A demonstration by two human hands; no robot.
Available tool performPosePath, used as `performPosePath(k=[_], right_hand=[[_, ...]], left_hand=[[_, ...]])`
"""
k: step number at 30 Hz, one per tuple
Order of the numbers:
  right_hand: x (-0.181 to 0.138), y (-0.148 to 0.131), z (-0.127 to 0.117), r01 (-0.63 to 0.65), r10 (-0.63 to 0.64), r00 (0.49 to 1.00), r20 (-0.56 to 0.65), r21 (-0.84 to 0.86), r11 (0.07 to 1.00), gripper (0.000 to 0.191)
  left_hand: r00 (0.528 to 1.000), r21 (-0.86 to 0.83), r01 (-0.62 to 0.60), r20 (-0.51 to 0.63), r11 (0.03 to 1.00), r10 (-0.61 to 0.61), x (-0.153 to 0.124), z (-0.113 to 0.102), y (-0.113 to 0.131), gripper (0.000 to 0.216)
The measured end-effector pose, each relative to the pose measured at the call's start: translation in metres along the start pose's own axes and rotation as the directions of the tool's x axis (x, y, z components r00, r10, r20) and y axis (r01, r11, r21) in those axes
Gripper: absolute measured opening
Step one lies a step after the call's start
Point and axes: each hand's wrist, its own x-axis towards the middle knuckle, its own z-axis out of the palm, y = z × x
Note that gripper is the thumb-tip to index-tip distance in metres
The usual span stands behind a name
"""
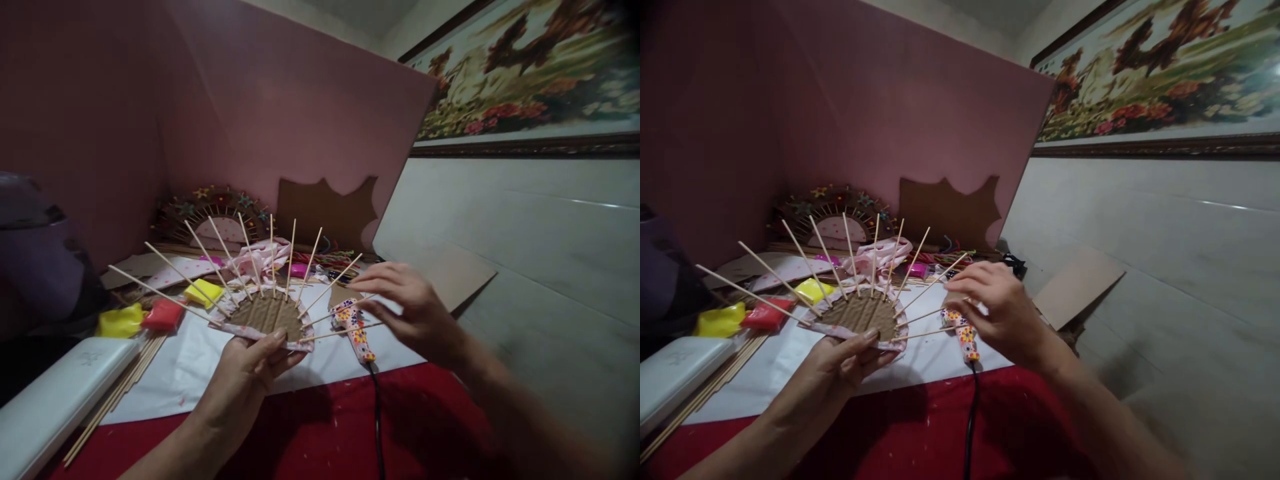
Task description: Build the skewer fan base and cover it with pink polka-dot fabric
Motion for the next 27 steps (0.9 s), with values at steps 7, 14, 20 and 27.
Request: performPosePath(k=[7, 14, 20, 27], right_hand=[[0.019, -0.009, 0.016, 0.043, 0.020, 0.918, 0.396, -0.150, 0.988, 0.008], [0.014, -0.012, 0.014, 0.078, -0.038, 0.918, 0.395, -0.087, 0.993, 0.013], [0.010, -0.017, 0.016, 0.073, -0.041, 0.926, 0.376, -0.072, 0.995, 0.015], [0.006, -0.015, 0.021, 0.142, -0.085, 0.942, 0.324, -0.156, 0.978, 0.022]], left_hand=[[0.999, 0.001, -0.032, 0.031, 0.999, 0.032, -0.004, 0.002, -0.001, 0.021], [0.997, 0.011, -0.037, 0.064, 0.999, 0.036, -0.003, 0.001, -0.001, 0.016], [0.998, 0.025, -0.050, 0.051, 0.998, 0.048, -0.004, 0.000, 0.000, 0.009], [1.000, 0.019, -0.018, 0.023, 1.000, 0.018, -0.004, 0.001, 0.000, 0.017]])
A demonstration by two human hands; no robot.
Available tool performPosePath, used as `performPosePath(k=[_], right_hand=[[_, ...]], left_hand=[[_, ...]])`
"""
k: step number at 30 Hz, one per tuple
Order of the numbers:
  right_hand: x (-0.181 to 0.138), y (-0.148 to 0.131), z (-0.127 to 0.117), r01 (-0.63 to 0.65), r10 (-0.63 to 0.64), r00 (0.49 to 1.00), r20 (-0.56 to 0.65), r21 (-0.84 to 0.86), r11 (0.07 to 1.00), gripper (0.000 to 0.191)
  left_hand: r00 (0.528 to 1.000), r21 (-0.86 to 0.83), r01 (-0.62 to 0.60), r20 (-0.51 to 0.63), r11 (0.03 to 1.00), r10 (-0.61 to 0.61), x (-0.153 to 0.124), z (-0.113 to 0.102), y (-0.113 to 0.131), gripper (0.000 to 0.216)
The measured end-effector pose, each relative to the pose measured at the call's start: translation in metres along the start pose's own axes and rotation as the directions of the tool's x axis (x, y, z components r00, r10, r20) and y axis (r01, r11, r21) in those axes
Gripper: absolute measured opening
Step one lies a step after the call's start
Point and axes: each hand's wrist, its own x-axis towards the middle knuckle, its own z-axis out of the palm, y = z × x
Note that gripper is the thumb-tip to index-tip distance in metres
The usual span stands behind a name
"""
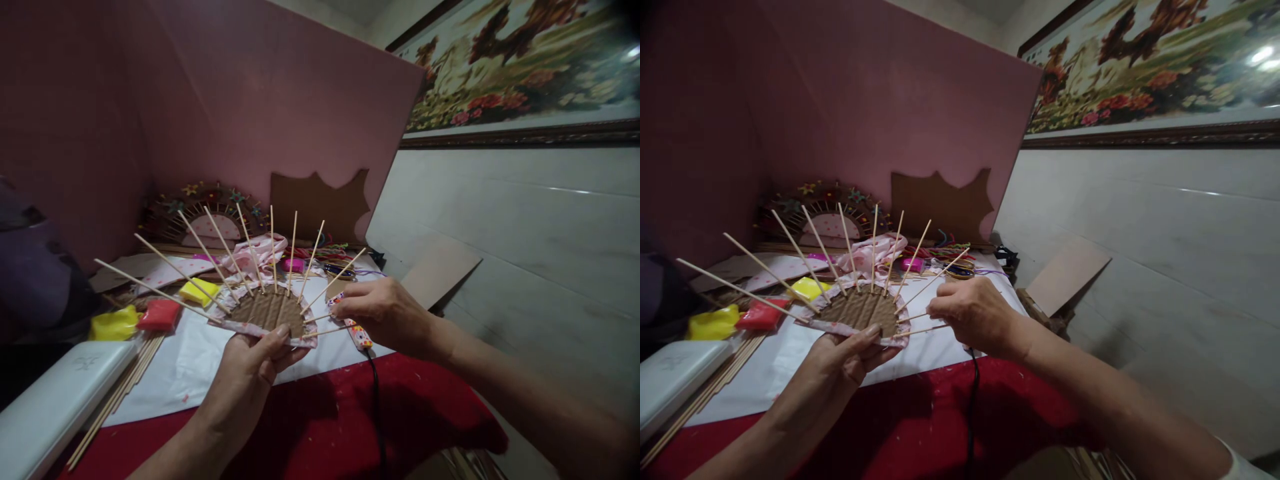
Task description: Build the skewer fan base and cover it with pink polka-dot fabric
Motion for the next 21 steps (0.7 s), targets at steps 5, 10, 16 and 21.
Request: performPosePath(k=[5, 10, 16, 21], right_hand=[[-0.0011, 0.0011, 0.0020, 0.054, -0.056, 0.998, -0.028, -0.073, 0.996, 0.025], [-0.0005, -0.0007, 0.0011, 0.072, -0.071, 0.997, 0.020, -0.108, 0.992, 0.025], [0.0012, -0.0051, -0.0014, 0.084, -0.072, 0.993, 0.090, -0.135, 0.987, 0.024], [-0.0003, -0.0041, 0.0002, 0.091, -0.083, 0.994, 0.070, -0.122, 0.988, 0.024]], left_hand=[[1.000, -0.004, 0.001, 0.012, 1.000, -0.001, 0.0001, 0.0009, 0.0003, 0.023], [1.000, 0.014, -0.008, -0.003, 1.000, 0.008, -0.0008, 0.0001, -0.0005, 0.017], [0.999, 0.051, -0.038, 0.029, 0.998, 0.036, -0.0022, -0.0017, -0.0027, 0.017], [0.998, 0.050, -0.046, 0.044, 0.998, 0.044, -0.0019, -0.0002, -0.0018, 0.017]])
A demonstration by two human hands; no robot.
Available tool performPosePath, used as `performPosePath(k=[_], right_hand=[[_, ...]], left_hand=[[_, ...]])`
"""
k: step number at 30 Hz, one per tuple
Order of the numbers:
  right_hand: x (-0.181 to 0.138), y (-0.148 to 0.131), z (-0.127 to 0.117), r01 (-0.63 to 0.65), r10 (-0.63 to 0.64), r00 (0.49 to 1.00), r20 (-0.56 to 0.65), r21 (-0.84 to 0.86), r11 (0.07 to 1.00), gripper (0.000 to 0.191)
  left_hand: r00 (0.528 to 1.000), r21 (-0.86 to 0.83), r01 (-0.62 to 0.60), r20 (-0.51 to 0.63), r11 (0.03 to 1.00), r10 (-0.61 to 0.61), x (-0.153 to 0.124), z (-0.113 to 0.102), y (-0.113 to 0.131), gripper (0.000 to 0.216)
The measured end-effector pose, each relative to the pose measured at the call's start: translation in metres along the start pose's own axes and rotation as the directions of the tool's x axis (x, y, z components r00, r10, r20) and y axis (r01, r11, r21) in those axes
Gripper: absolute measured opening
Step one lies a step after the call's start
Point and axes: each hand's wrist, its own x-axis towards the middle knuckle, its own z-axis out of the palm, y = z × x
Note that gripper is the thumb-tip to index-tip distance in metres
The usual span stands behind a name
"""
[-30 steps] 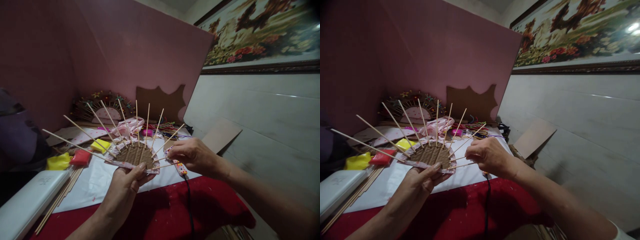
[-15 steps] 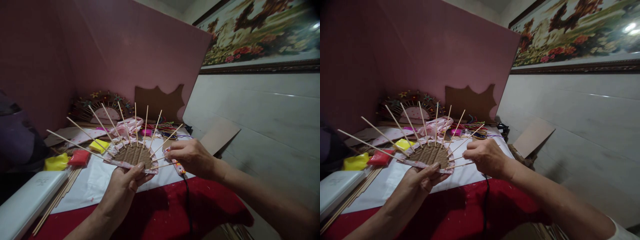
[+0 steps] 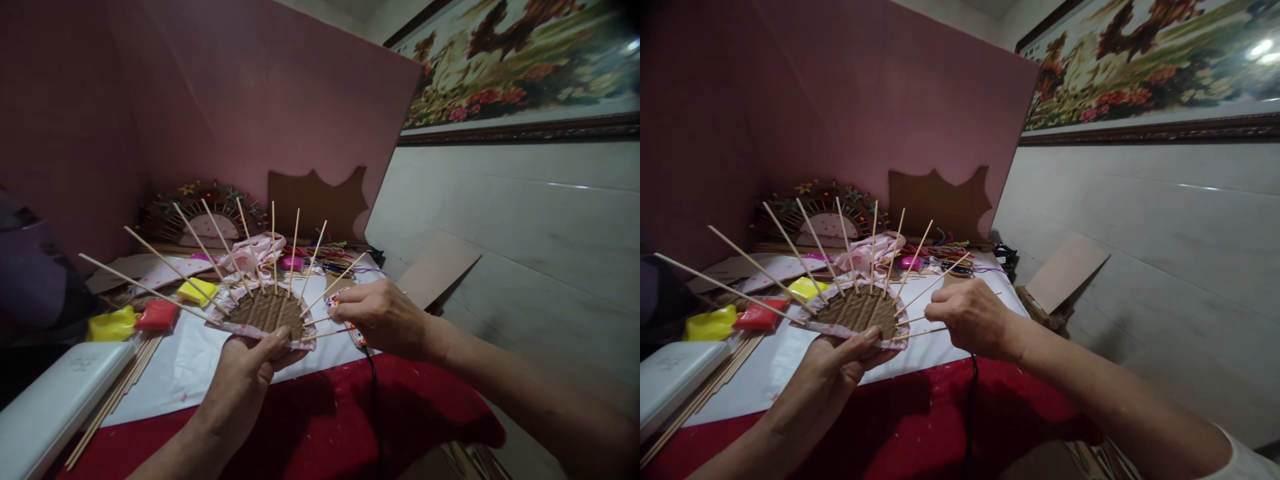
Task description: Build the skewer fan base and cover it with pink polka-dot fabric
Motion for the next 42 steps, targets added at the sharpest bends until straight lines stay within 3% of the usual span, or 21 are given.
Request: performPosePath(k=[18, 21, 24, 27, 36, 42], right_hand=[[-0.001, 0.005, 0.008, 0.022, -0.022, 1.000, -0.016, -0.001, 1.000, 0.020], [0.000, 0.004, 0.011, 0.018, -0.018, 1.000, -0.014, -0.018, 1.000, 0.020], [0.000, 0.004, 0.013, 0.017, -0.017, 1.000, -0.021, -0.023, 1.000, 0.020], [0.002, 0.002, 0.012, 0.016, -0.016, 1.000, -0.021, -0.031, 0.999, 0.023], [0.016, -0.012, 0.006, -0.007, 0.009, 1.000, 0.026, -0.070, 0.998, 0.021], [0.025, -0.019, 0.009, -0.046, 0.046, 0.999, 0.005, -0.095, 0.994, 0.018]], left_hand=[[1.000, 0.028, -0.005, 0.001, 1.000, 0.005, -0.002, 0.002, 0.003, 0.011], [1.000, -0.003, 0.012, -0.018, 1.000, -0.012, -0.003, -0.001, 0.001, 0.016], [0.999, -0.022, 0.026, -0.031, 0.999, -0.027, -0.002, -0.001, 0.000, 0.006], [0.998, -0.032, 0.031, -0.060, 0.999, -0.033, 0.000, 0.001, 0.000, 0.018], [0.992, -0.063, -0.015, -0.129, 0.998, 0.006, 0.008, -0.004, -0.004, 0.018], [0.990, -0.110, -0.009, -0.140, 0.994, -0.006, 0.008, -0.004, -0.002, 0.009]])
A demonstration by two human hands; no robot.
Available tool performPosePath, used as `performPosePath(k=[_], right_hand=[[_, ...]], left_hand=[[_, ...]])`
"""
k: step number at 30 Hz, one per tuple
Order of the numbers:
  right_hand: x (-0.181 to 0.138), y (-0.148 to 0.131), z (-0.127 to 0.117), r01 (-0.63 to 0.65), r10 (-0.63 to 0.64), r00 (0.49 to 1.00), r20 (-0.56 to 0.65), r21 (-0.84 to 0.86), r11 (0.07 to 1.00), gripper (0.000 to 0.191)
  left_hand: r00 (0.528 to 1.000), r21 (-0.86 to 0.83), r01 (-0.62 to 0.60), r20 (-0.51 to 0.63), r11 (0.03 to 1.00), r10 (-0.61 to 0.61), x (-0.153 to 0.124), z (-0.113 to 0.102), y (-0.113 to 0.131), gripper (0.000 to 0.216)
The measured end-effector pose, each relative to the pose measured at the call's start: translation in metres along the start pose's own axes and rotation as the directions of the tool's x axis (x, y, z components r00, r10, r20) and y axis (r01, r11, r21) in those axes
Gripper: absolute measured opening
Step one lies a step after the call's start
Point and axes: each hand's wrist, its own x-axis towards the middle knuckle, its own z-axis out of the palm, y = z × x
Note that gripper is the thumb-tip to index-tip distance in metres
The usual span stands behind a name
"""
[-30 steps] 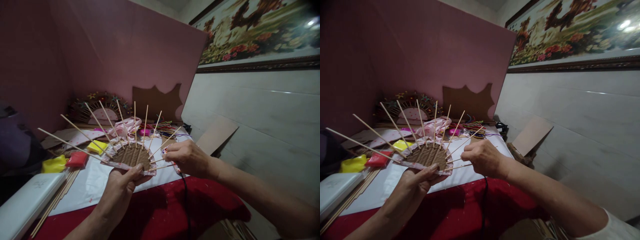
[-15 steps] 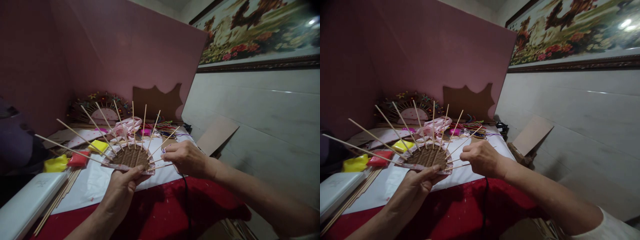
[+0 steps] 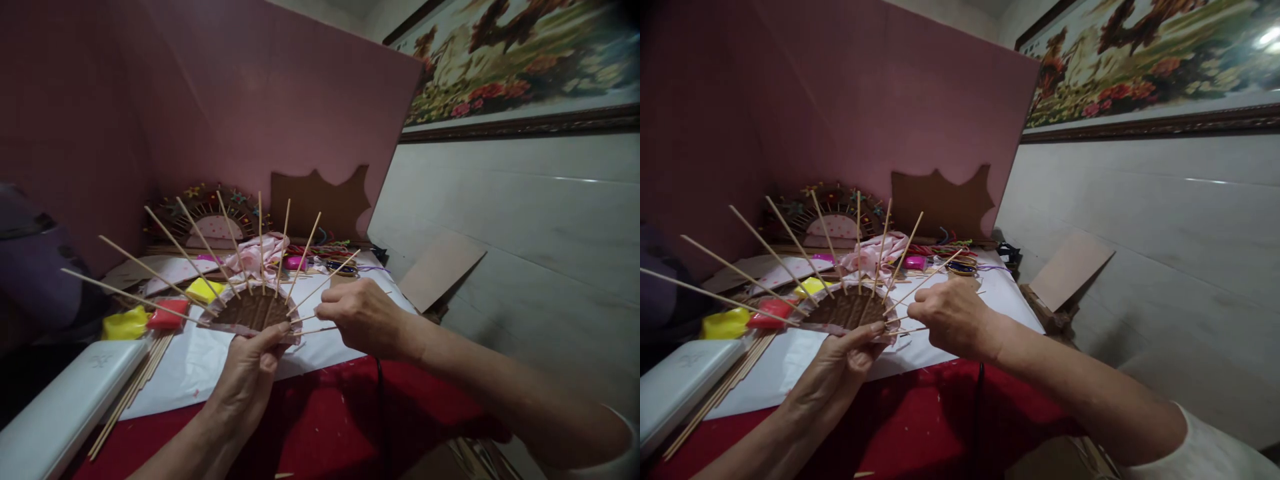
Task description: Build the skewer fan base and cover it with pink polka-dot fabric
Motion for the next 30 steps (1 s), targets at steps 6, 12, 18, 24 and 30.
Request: performPosePath(k=[6, 12, 18, 24, 30], right_hand=[[0.001, -0.001, 0.003, -0.005, 0.004, 1.000, 0.013, 0.003, 1.000, 0.017], [0.001, 0.000, 0.004, -0.035, 0.035, 0.999, 0.022, 0.015, 0.999, 0.017], [0.001, 0.004, -0.001, -0.039, 0.039, 0.999, 0.022, 0.002, 0.999, 0.016], [0.001, 0.008, -0.005, -0.062, 0.063, 0.998, -0.004, 0.055, 0.997, 0.022], [0.003, 0.004, -0.010, -0.051, 0.052, 0.999, -0.008, 0.055, 0.997, 0.019]], left_hand=[[1.000, -0.023, 0.024, -0.003, 0.999, -0.024, 0.002, -0.002, 0.000, 0.005], [0.997, -0.039, 0.049, -0.055, 0.998, -0.051, 0.001, -0.001, 0.004, 0.005], [0.996, -0.092, 0.039, -0.082, 0.995, -0.046, 0.003, 0.000, 0.005, 0.006], [0.998, -0.066, 0.036, -0.053, 0.997, -0.039, 0.004, -0.001, 0.005, 0.006], [0.999, -0.062, 0.045, -0.016, 0.997, -0.046, 0.001, 0.001, 0.006, 0.020]])
